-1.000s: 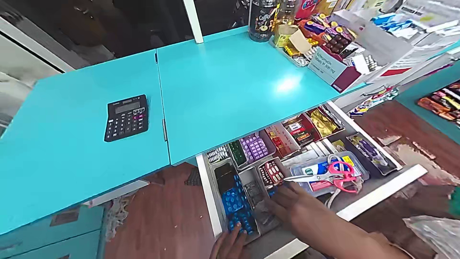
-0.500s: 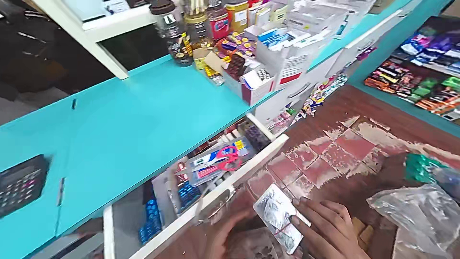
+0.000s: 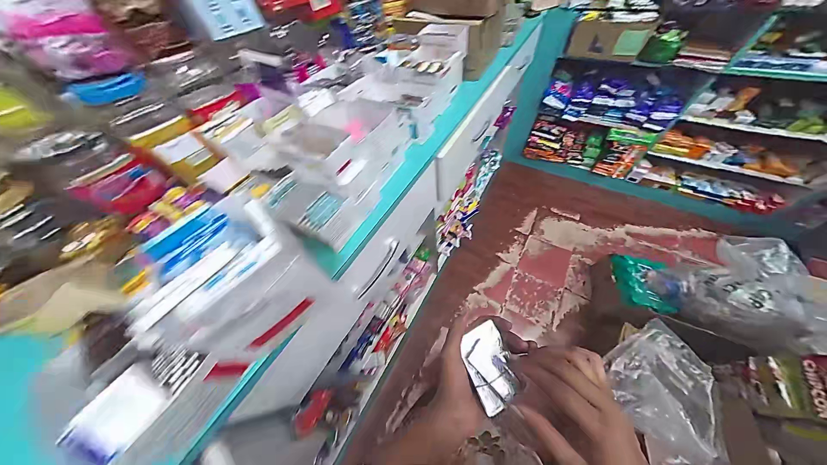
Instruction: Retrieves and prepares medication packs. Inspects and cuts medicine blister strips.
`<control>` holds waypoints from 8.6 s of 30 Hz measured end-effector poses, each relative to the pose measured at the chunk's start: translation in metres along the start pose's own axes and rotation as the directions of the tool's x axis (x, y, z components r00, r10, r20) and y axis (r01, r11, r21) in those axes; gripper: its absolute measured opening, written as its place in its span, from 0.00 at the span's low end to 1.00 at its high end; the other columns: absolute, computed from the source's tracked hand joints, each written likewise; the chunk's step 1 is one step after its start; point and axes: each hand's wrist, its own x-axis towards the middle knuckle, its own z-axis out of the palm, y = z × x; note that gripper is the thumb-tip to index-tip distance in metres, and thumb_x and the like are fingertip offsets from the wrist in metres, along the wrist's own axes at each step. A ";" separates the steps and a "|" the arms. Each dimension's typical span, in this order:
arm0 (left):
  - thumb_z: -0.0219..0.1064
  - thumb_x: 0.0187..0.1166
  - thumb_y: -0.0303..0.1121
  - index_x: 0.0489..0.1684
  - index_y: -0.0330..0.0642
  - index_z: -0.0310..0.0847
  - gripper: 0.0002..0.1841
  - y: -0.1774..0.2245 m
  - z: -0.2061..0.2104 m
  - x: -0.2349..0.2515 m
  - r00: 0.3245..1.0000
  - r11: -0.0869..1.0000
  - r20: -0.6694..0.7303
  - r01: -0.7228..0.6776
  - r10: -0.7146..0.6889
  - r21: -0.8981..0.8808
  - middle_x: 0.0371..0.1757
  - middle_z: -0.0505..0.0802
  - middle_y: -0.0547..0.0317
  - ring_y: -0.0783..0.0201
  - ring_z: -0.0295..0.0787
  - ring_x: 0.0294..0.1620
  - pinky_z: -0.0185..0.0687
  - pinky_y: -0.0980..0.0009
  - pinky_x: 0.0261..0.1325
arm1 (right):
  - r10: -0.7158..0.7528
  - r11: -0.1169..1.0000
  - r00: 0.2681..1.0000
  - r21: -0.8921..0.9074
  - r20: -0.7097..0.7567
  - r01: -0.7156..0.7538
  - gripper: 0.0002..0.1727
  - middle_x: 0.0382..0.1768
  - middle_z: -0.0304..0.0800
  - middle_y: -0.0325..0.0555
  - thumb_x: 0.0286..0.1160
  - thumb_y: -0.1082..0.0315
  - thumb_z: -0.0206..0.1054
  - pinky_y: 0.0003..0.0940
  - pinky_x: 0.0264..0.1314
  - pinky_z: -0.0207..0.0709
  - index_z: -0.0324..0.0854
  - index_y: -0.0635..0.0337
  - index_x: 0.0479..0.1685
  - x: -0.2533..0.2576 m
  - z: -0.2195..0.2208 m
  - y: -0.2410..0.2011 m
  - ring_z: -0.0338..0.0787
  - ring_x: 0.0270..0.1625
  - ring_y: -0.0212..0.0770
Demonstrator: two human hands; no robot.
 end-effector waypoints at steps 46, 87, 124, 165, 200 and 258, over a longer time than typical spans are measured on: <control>0.52 0.83 0.43 0.49 0.48 0.90 0.18 -0.372 0.820 1.234 0.053 0.209 0.207 0.445 -0.977 0.871 0.43 0.98 0.52 0.60 0.97 0.42 0.94 0.64 0.47 | 0.057 0.633 0.701 -0.517 -0.711 -0.576 0.01 0.65 0.85 0.49 0.85 0.74 0.61 0.30 0.76 0.79 0.76 0.60 0.44 0.300 -0.684 1.074 0.85 0.73 0.39; 0.56 0.83 0.31 0.54 0.45 0.91 0.15 -0.829 1.152 1.376 0.293 0.466 0.383 0.309 -0.876 0.829 0.56 0.96 0.59 0.64 0.94 0.56 0.88 0.63 0.63 | 0.649 0.169 0.363 -0.339 -0.669 -0.926 0.17 0.59 0.91 0.67 0.84 0.78 0.57 0.58 0.70 0.79 0.85 0.70 0.65 0.034 -1.365 1.500 0.91 0.62 0.65; 0.56 0.84 0.30 0.42 0.40 0.81 0.07 -0.976 1.303 1.399 0.725 0.475 0.521 -0.299 -0.451 0.827 0.34 0.91 0.71 0.80 0.89 0.37 0.85 0.80 0.44 | 0.734 0.456 0.680 0.748 -0.009 -0.483 0.40 0.38 0.79 0.24 0.69 0.30 0.67 0.18 0.38 0.73 0.70 0.53 0.66 -0.016 -1.358 1.524 0.78 0.36 0.18; 0.54 0.84 0.29 0.45 0.39 0.80 0.08 -1.011 1.306 1.413 0.687 0.565 0.461 -0.089 -0.562 0.821 0.40 0.90 0.66 0.73 0.90 0.43 0.88 0.71 0.53 | 0.893 0.256 0.450 0.800 0.019 -0.543 0.21 0.22 0.83 0.18 0.69 0.47 0.76 0.16 0.19 0.73 0.79 0.47 0.53 0.006 -1.373 1.542 0.78 0.18 0.17; 0.50 0.84 0.26 0.50 0.39 0.79 0.10 -0.972 1.286 1.390 0.689 0.695 0.412 0.187 -0.596 0.694 0.43 0.95 0.56 0.61 0.96 0.40 0.94 0.64 0.47 | 0.647 0.569 0.634 -0.285 -0.424 -0.771 0.23 0.49 0.92 0.62 0.78 0.53 0.71 0.57 0.55 0.81 0.91 0.67 0.55 0.093 -1.461 1.651 0.90 0.52 0.59; 0.52 0.82 0.48 0.73 0.45 0.78 0.26 -0.981 1.308 1.417 0.239 0.674 0.735 0.636 -0.635 0.376 0.53 0.94 0.49 0.70 0.87 0.20 0.78 0.79 0.19 | 0.511 0.857 0.521 0.451 -0.683 -0.250 0.14 0.42 0.96 0.23 0.89 0.61 0.60 0.14 0.36 0.85 0.89 0.40 0.63 0.058 -1.359 1.517 0.91 0.34 0.18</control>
